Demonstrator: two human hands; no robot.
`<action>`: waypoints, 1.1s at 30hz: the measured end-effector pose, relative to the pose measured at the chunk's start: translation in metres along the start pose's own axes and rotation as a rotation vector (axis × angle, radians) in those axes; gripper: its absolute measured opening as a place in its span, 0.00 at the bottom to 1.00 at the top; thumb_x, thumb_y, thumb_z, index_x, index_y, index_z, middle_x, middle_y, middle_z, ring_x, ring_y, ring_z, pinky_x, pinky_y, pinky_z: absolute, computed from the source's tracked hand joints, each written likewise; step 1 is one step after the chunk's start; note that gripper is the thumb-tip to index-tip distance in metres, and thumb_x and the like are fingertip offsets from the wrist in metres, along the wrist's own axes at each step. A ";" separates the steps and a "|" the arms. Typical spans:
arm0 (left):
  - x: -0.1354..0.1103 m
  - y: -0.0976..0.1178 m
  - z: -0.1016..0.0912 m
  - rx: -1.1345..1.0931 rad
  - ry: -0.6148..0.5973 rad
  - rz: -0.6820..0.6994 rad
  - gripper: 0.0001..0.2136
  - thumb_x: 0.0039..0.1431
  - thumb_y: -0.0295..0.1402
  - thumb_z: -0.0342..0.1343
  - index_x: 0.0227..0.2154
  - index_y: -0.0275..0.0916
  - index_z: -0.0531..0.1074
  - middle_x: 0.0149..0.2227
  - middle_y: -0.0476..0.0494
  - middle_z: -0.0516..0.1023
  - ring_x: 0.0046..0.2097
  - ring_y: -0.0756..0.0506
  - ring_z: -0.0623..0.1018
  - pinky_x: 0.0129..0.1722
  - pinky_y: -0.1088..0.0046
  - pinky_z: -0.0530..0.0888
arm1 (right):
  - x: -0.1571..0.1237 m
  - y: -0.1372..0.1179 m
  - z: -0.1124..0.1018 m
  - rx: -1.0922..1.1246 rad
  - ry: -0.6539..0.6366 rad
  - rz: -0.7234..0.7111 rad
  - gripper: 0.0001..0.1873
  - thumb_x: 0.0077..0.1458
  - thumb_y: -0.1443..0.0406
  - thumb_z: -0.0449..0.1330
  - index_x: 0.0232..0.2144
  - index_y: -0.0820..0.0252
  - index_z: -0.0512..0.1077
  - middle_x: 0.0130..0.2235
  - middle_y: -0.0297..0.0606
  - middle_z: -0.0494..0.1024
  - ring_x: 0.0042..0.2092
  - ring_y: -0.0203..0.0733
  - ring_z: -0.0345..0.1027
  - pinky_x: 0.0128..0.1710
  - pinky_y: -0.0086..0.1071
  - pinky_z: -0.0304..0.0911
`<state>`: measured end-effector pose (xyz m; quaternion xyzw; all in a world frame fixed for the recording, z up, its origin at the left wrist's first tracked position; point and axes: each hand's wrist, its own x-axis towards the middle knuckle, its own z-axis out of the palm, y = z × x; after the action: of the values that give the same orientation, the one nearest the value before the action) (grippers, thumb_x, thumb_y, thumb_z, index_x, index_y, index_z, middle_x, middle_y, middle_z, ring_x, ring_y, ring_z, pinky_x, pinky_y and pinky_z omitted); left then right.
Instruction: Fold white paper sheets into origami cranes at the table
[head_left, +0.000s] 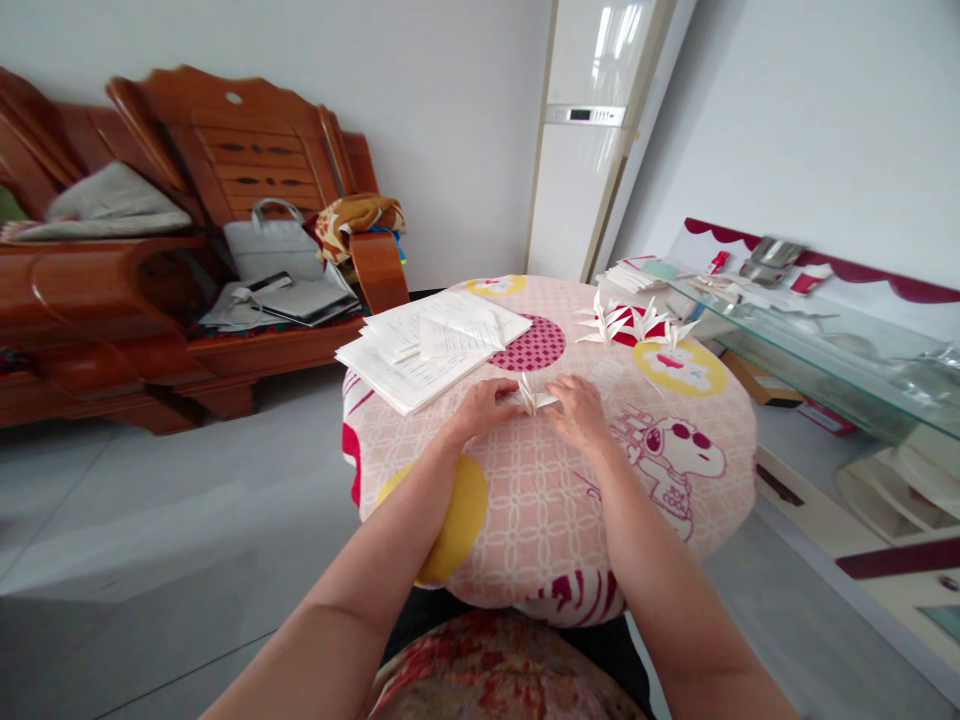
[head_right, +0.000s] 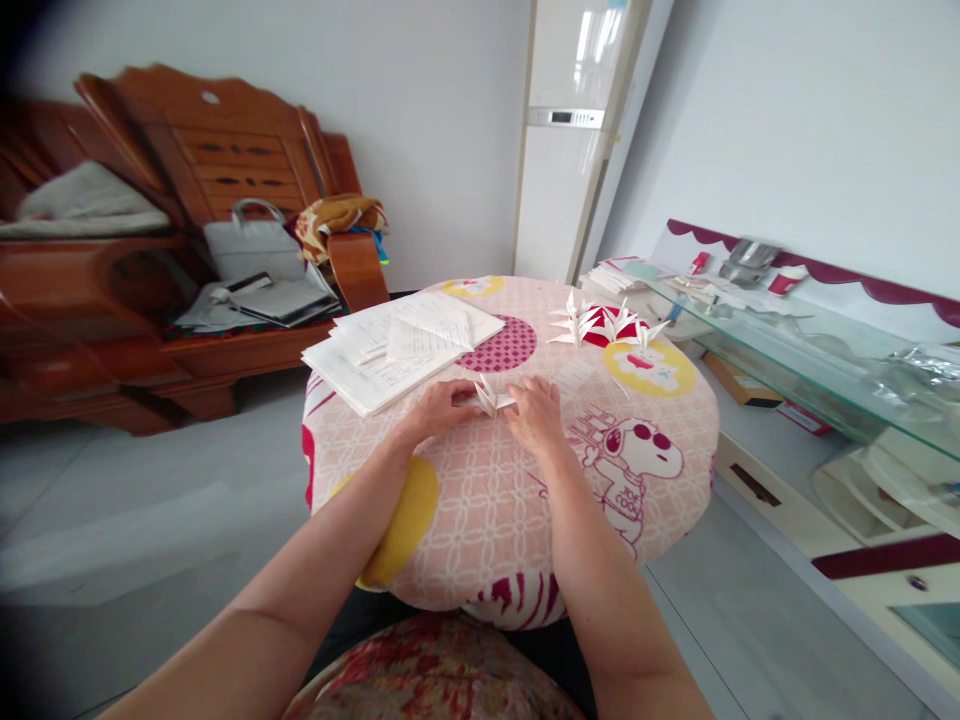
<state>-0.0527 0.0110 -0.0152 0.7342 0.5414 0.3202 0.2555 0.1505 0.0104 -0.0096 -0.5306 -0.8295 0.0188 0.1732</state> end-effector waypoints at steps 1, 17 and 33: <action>0.000 0.000 0.000 0.001 0.002 -0.011 0.15 0.53 0.32 0.61 0.45 0.39 0.79 0.42 0.47 0.83 0.43 0.44 0.80 0.48 0.70 0.74 | -0.002 -0.003 -0.001 -0.031 -0.017 -0.010 0.16 0.61 0.67 0.55 0.50 0.62 0.75 0.57 0.50 0.72 0.61 0.53 0.58 0.62 0.47 0.49; -0.004 0.017 0.030 0.479 0.008 0.013 0.15 0.64 0.22 0.45 0.45 0.36 0.76 0.44 0.35 0.80 0.49 0.39 0.78 0.52 0.65 0.72 | 0.002 -0.027 0.010 -0.246 -0.090 0.071 0.20 0.64 0.74 0.45 0.45 0.70 0.76 0.47 0.55 0.78 0.52 0.53 0.66 0.51 0.41 0.57; 0.000 0.025 0.033 0.428 0.152 -0.051 0.14 0.67 0.23 0.42 0.45 0.33 0.73 0.42 0.33 0.79 0.45 0.38 0.79 0.44 0.66 0.71 | 0.006 -0.038 0.007 -0.048 0.020 0.187 0.19 0.64 0.74 0.43 0.43 0.67 0.74 0.42 0.53 0.80 0.47 0.49 0.73 0.45 0.34 0.60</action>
<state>-0.0124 0.0034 -0.0193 0.7316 0.6330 0.2458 0.0607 0.1126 -0.0004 -0.0062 -0.6100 -0.7747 0.0099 0.1662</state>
